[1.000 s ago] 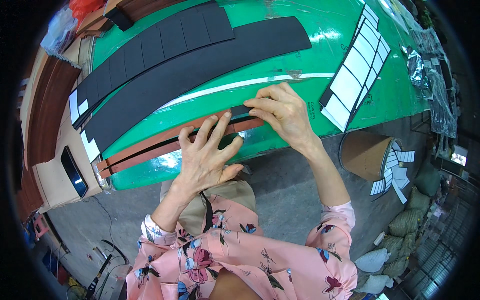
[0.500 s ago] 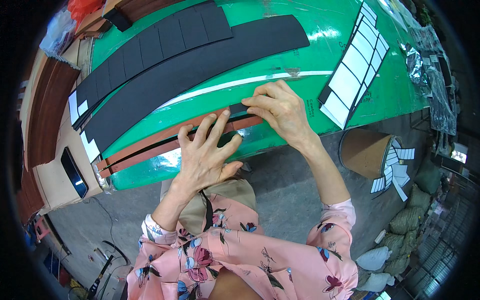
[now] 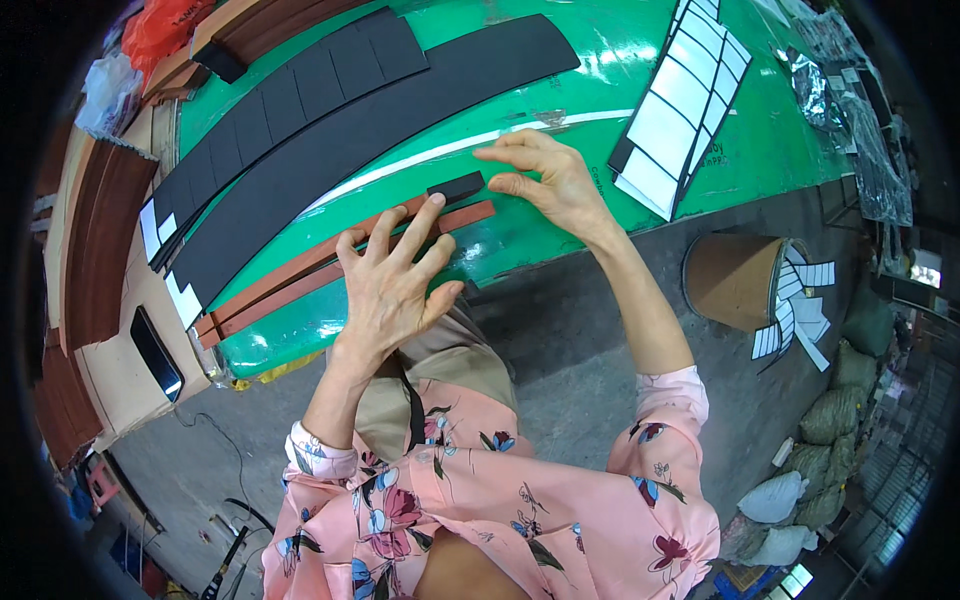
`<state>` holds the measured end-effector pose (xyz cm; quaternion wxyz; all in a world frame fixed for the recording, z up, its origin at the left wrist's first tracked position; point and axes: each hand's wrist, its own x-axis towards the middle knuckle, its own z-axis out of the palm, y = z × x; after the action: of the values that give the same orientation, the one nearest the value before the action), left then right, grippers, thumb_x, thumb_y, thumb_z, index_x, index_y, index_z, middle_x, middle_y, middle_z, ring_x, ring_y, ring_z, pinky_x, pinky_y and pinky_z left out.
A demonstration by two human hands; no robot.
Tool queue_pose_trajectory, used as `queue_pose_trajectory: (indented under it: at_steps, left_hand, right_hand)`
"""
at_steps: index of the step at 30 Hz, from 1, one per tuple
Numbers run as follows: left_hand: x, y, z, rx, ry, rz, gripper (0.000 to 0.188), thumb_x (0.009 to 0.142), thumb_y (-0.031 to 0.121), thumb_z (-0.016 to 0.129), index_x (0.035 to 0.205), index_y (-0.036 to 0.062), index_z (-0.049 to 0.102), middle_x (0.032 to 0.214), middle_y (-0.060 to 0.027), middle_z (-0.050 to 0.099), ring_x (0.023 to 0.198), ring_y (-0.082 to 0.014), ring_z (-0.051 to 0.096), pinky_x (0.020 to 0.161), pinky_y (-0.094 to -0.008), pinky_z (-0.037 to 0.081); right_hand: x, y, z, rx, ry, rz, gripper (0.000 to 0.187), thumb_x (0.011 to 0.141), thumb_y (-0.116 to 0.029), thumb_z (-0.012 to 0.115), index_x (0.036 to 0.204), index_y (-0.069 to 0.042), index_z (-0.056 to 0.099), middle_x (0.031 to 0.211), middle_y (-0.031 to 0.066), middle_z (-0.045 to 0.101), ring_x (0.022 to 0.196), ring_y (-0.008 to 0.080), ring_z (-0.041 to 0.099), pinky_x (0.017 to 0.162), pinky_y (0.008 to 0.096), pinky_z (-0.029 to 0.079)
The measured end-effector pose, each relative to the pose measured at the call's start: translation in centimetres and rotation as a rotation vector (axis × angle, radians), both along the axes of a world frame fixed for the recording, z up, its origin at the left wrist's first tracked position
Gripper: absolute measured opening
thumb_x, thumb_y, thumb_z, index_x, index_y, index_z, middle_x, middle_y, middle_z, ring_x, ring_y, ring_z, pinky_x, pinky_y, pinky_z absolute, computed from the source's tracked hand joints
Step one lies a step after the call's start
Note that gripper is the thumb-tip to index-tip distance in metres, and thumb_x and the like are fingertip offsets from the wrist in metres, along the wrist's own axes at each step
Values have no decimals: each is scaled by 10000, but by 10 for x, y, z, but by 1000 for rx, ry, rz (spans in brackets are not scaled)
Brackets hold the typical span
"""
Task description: Applying black adhesive protective pads to the bottom of wooden furniture legs.
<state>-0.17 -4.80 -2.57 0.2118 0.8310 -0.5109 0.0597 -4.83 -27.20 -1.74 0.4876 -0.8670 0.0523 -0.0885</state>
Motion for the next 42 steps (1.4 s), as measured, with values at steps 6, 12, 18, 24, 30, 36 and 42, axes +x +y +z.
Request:
queue_pose_trajectory:
  at_steps: [6,12,18,24,30,36,42]
  left_hand:
    - [-1,0,2,4,-25,-6,325,716,413,584,930,170,585,1331,-21,437,1098,-248,432,844,-459,274]
    - [-1,7,5,18,-14,14,318,701,403,596,914,167,588,1325,-23,444,1101,-250,433,835,-461,284]
    - [2,12,14,-135,132,-74,319,761,350,554,1008,147,567,1309,-77,450,1143,-271,421,913,-492,260]
    - [-2,57,31,-729,987,108,367,924,291,398,1155,24,499,1246,-121,481,1143,-223,460,981,-363,324]
    - [-6,91,25,-1003,1244,180,460,914,330,485,1261,47,381,1211,-123,482,1067,-174,495,890,-303,394]
    - [-7,125,21,-1140,1225,166,499,892,227,534,1299,44,310,1204,-135,430,1070,-187,455,921,-333,378]
    - [-2,159,14,-1214,1042,348,551,819,126,623,1278,49,327,1162,-108,455,1012,-170,482,839,-295,380]
  right_hand:
    - [-2,5,-2,-233,-99,55,235,759,-86,660,993,-67,663,945,54,597,849,167,573,728,270,464]
    - [-2,23,2,-373,-205,-10,203,750,-91,631,949,-106,667,1006,42,590,884,218,564,693,313,485]
    - [-16,32,12,-703,-203,17,335,696,41,557,968,-127,657,1031,51,559,957,260,536,766,358,480]
    - [-10,44,20,-517,-142,7,257,771,22,550,996,-71,635,1030,89,562,978,272,519,807,354,445]
    - [-13,130,60,94,-22,124,257,801,-121,616,1034,-15,601,1012,87,601,894,177,562,788,290,443]
    - [13,195,60,431,159,311,298,745,-129,691,1004,2,625,935,76,629,829,137,602,734,263,491]
    - [31,230,66,282,111,397,295,716,-110,707,973,17,635,890,99,636,786,146,619,690,261,501]
